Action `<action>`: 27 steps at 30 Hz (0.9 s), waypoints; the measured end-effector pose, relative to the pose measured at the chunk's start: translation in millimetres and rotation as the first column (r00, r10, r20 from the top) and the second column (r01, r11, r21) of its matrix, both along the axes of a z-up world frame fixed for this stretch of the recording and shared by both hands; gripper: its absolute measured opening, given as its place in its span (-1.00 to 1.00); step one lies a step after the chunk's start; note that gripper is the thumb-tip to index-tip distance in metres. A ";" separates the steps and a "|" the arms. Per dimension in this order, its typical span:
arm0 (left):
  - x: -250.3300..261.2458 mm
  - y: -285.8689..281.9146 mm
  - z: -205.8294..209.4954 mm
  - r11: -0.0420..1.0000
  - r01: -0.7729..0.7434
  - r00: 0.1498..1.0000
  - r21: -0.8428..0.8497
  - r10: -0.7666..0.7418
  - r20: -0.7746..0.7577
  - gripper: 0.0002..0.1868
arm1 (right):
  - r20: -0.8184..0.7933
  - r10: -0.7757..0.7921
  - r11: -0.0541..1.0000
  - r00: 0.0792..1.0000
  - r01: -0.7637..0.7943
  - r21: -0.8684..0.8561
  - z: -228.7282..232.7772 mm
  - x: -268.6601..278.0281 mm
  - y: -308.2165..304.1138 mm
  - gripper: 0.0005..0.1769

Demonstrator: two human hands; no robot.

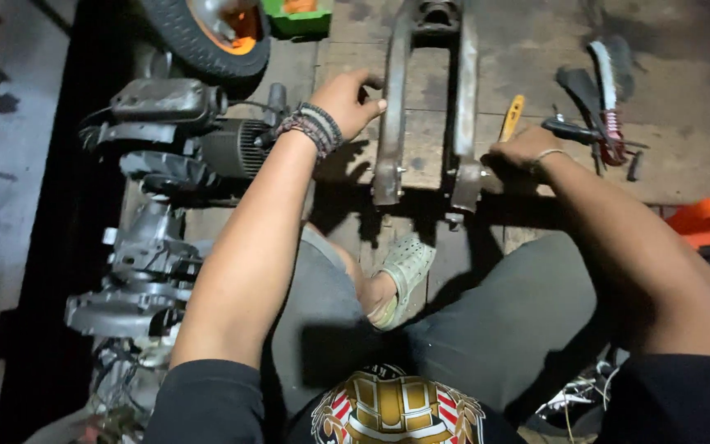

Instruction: The person scrubs a long metal part with a wire brush, then uses a hammer to tap a section of the part. They continue scrubbing the metal part with the wire brush.

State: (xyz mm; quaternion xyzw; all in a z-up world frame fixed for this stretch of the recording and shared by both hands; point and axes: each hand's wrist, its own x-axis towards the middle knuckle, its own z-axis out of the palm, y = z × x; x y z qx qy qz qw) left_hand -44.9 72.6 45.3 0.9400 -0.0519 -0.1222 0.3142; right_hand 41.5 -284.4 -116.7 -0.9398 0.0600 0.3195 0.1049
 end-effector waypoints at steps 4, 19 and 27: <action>-4.8 8.0 1.5 0.998 -0.042 0.999 0.038 0.041 0.019 -0.52 | -0.033 -0.245 0.965 0.969 0.247 0.085 78.7 -28.3 15.5 -0.24; -28.0 -1.6 1.1 0.963 0.204 0.972 0.177 -0.221 0.083 -0.60 | 0.236 -0.366 0.419 0.900 -0.067 0.906 143.4 -80.7 2.3 -0.82; -48.8 -9.6 -33.7 0.950 0.224 0.965 0.217 -0.184 -0.188 -0.40 | 0.560 -0.329 0.610 0.760 -0.281 0.741 97.5 -236.0 108.4 -0.78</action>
